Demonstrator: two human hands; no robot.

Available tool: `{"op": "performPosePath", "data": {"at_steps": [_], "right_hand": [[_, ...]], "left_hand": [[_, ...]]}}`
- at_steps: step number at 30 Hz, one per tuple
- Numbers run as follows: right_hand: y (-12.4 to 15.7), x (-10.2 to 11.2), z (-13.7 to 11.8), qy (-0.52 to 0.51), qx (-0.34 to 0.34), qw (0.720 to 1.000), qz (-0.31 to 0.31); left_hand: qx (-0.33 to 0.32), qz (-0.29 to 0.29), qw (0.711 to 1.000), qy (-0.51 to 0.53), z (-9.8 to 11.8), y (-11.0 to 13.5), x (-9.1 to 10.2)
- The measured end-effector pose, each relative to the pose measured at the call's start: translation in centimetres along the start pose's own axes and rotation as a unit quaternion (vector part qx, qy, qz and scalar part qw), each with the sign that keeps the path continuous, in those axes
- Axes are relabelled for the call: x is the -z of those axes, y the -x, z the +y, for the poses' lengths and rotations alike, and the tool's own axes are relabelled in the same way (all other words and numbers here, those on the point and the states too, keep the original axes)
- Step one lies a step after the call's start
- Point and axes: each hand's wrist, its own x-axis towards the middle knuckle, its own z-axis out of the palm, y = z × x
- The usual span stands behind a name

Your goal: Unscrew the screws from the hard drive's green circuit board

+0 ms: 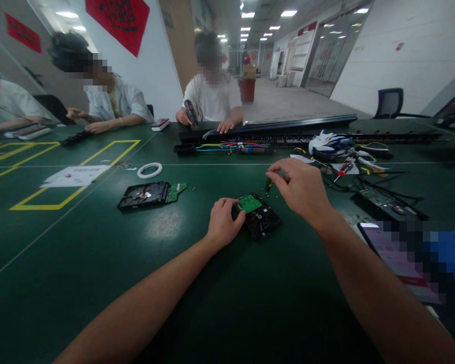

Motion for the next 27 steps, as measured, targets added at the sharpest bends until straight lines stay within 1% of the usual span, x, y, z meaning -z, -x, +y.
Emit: {"op": "performPosePath", "data": {"at_steps": [6, 9, 14, 20, 27], "right_hand": [[0.2, 0.0, -0.26, -0.014, -0.021, 1.0, -0.002], [0.2, -0.03, -0.28, -0.017, -0.013, 1.0, -0.013], [0.06, -0.03, -0.19, -0.007, 0.005, 1.0, -0.014], [0.11, 0.16, -0.43, 0.013, -0.023, 1.0, -0.006], [0.13, 0.16, -0.49, 0.043, -0.035, 0.998, -0.01]], "left_hand": [[-0.001, 0.003, 1.0, 0.002, -0.13, -0.04, -0.06], [0.0, 0.004, 1.0, 0.002, -0.18, -0.02, -0.08], [-0.003, 0.001, 1.0, 0.002, -0.16, 0.02, -0.05], [0.003, -0.005, 1.0, 0.001, -0.09, -0.07, -0.01], [-0.002, -0.002, 1.0, -0.002, -0.03, -0.08, 0.01]]}}
